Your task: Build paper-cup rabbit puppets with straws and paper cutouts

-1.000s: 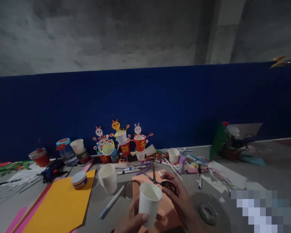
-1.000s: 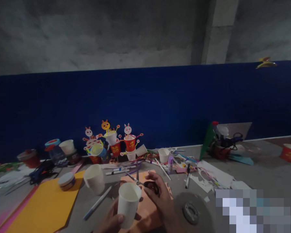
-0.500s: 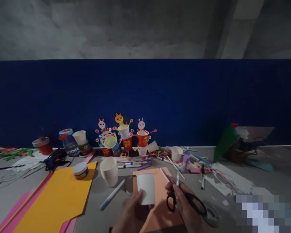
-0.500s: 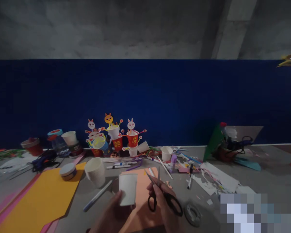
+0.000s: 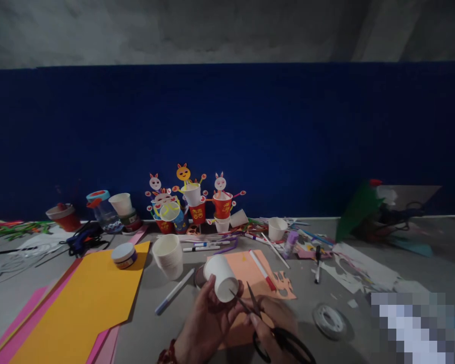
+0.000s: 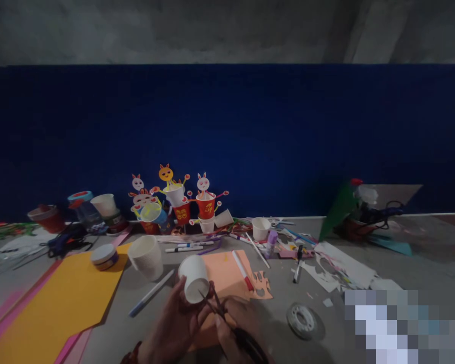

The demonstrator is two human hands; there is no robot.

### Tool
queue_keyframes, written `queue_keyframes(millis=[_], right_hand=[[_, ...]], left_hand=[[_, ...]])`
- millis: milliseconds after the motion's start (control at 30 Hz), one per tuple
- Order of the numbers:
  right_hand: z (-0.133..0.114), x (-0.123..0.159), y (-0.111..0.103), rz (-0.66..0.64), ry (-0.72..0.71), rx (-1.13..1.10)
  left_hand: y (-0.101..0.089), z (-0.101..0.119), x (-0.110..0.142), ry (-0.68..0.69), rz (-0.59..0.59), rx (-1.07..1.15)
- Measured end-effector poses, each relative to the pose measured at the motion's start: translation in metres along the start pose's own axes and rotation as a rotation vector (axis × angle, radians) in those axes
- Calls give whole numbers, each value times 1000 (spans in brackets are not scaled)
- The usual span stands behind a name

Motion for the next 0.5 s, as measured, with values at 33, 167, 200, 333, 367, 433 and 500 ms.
queue_keyframes(millis=[33, 167, 200, 333, 367, 433, 500], right_hand=[[-2, 0, 0, -7, -10, 26], [-7, -3, 1, -51, -48, 61], [-7, -3, 1, -61, -56, 64], [-7, -3, 1, -61, -49, 92], [-7, -3, 1, -57, -37, 96], [-5, -3, 1, -60, 5, 66], [-3, -2, 3, -76, 88, -35]], left_hand=[[0, 0, 0, -5, 0, 0], [3, -1, -2, -23, -81, -46], [4, -1, -2, -19, -109, -57], [2, -1, -4, 23, -169, -83], [1, -2, -4, 28, -169, -89], [-2, -3, -6, 41, -168, -109], [-5, -4, -7, 61, -170, -133]])
Point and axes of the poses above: each hand's wrist, its own x-axis away from the middle knuckle, its own y-axis out of the palm, z = x × y, the point moved 5 cm from there along -x, towards the middle knuckle, and after that the axes turned 8 degrees about -y, right-handed, at the moved point
